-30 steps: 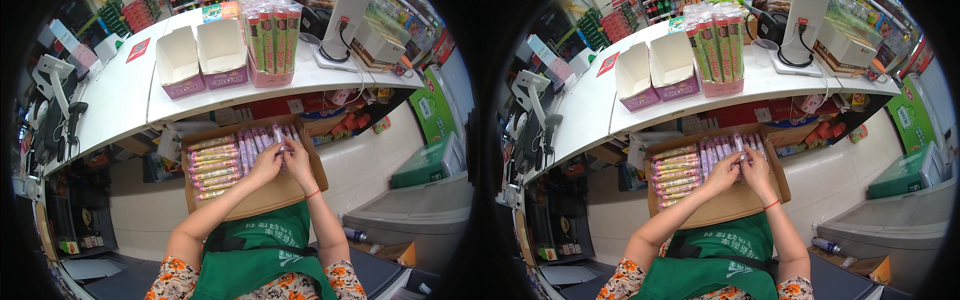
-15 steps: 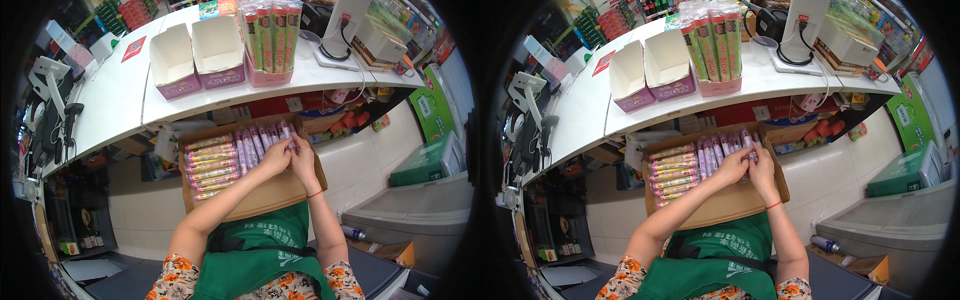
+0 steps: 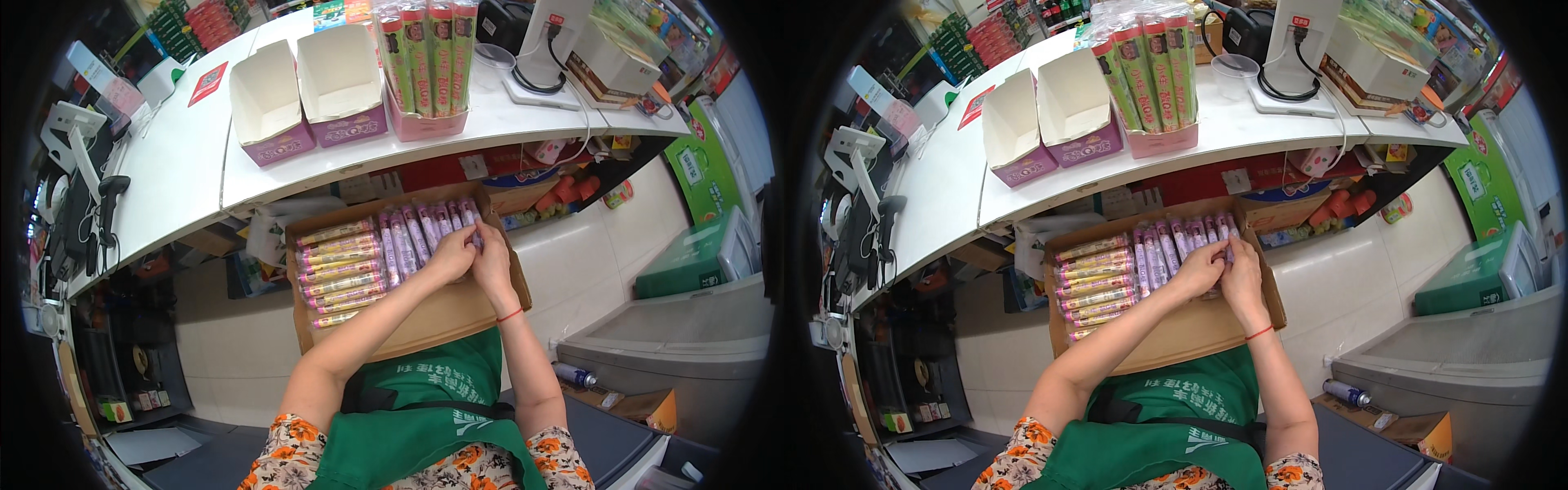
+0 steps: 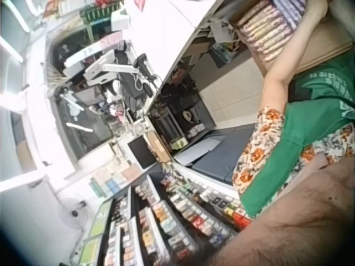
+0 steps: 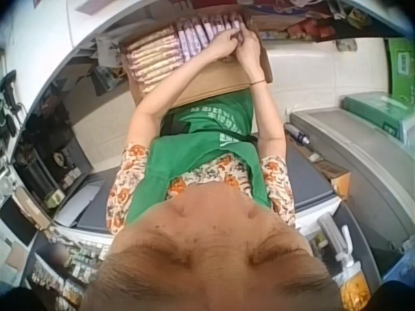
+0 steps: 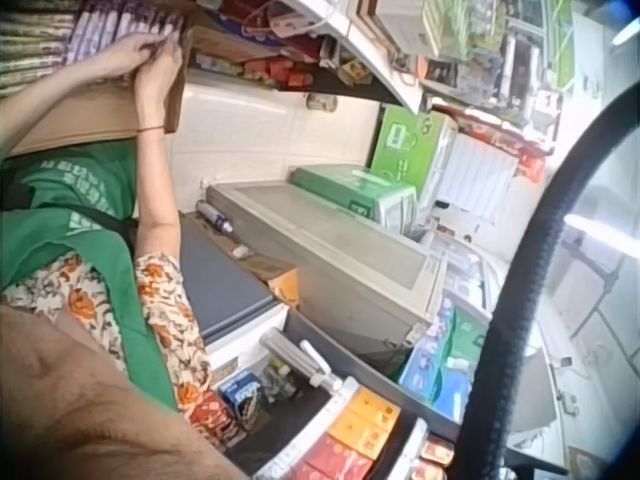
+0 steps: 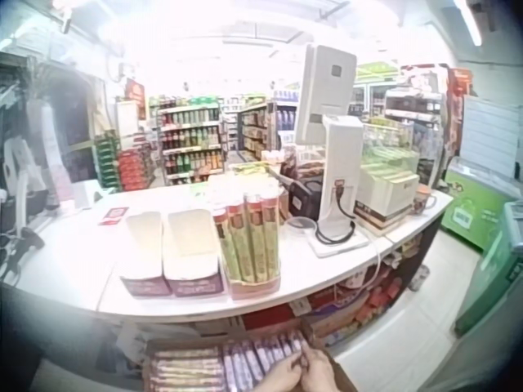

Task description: The person repeatedly picks up individually wrapped candy sticks from a display box and places them into a cardboard tray, arranging them in neat rows. The person handles both purple and green-wrapped items, organizing them by color within the tray.

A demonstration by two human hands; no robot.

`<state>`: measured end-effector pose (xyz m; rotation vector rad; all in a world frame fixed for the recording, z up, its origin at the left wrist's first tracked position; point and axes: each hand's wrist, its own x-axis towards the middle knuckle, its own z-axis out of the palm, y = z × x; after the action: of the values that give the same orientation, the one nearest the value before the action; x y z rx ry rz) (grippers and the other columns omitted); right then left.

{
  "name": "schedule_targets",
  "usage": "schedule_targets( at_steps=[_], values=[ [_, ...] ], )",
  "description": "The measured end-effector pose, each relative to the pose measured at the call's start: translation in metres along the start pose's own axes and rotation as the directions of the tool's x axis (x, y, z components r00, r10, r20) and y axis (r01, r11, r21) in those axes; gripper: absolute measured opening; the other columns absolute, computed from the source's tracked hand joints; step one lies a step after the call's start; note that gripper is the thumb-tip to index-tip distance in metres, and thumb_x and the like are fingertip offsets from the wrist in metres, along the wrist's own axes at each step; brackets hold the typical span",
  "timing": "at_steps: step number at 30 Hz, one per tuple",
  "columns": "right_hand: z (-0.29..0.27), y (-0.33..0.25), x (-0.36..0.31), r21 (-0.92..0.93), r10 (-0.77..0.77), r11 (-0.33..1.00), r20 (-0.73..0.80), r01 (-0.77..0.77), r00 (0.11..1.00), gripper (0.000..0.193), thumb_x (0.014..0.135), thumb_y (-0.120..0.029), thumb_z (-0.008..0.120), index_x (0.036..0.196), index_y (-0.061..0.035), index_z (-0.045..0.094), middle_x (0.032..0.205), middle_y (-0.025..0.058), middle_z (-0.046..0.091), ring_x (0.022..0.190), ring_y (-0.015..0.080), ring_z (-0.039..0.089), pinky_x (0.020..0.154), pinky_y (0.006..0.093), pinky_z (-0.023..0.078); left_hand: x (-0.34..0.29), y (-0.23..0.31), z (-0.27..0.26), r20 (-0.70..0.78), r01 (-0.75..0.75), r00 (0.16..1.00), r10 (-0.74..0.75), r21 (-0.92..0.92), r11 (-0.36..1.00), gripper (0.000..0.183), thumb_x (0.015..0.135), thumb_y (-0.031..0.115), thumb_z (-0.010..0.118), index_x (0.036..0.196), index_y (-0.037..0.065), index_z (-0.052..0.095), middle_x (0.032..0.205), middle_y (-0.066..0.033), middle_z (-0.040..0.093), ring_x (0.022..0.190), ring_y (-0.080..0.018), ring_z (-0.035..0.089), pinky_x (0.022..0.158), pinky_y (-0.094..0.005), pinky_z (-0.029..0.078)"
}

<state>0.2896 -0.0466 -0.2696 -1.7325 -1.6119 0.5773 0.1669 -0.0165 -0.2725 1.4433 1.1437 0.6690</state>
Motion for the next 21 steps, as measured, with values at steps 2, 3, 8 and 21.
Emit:
schedule_targets(
  at_steps=[2, 3, 8, 21],
  values=[
    [-0.001, -0.004, -0.002, -0.057, -0.078, 0.995, -0.031, 0.076, 0.996, 0.049, 0.086, 0.005, 0.058, 0.135, 0.0038, 0.058, 0.135, 0.0230, 0.059, 0.125, 0.0399, 0.056, 0.107, 0.0444, 0.046, -0.006, 0.002, -0.001, -0.023, -0.016, 1.000, 0.017, 0.020, 1.000, 0.052, 0.095, 0.002, 0.049, 0.147, 0.000, 0.051, 0.101, -0.0116, 0.071, 0.084, -0.0129, 0.063, 0.075, -0.0285, 0.053],
    [-0.002, -0.006, -0.003, -0.085, -0.116, 0.990, -0.046, 0.112, 0.992, 0.049, 0.086, 0.005, 0.058, 0.136, 0.0039, 0.058, 0.135, 0.0232, 0.059, 0.125, 0.0401, 0.056, 0.107, 0.0446, 0.046, -0.013, 0.010, -0.004, -0.043, -0.020, 0.999, 0.021, 0.032, 0.999, 0.052, 0.095, 0.002, 0.049, 0.147, 0.000, 0.051, 0.107, -0.0131, 0.071, 0.084, -0.0135, 0.063, 0.075, -0.0287, 0.053],
    [-0.001, -0.021, -0.004, -0.002, -0.201, 0.980, -0.015, 0.201, 0.979, 0.046, 0.087, 0.002, 0.062, 0.133, 0.0031, 0.061, 0.126, 0.0218, 0.065, 0.115, 0.0356, 0.065, 0.098, 0.0405, 0.053, -0.031, -0.001, -0.017, -0.164, -0.121, 0.978, 0.131, 0.071, 0.990, 0.050, 0.095, -0.001, 0.050, 0.146, 0.000, 0.053, 0.139, -0.0203, 0.061, 0.096, -0.0181, 0.067, 0.082, -0.0294, 0.055],
    [0.014, -0.046, -0.008, 0.006, -0.007, 1.000, 0.301, 0.005, 0.954, 0.046, 0.090, -0.008, 0.067, 0.135, -0.0008, 0.063, 0.119, 0.0208, 0.070, 0.094, 0.0281, 0.072, 0.080, 0.0361, 0.058, -0.070, -0.016, -0.042, -0.321, -0.063, 0.946, 0.049, -0.034, 0.997, 0.056, 0.093, 0.006, 0.057, 0.148, 0.003, 0.050, 0.162, -0.0290, 0.029, 0.150, -0.0402, 0.032, 0.117, -0.0383, 0.037]
  ],
)
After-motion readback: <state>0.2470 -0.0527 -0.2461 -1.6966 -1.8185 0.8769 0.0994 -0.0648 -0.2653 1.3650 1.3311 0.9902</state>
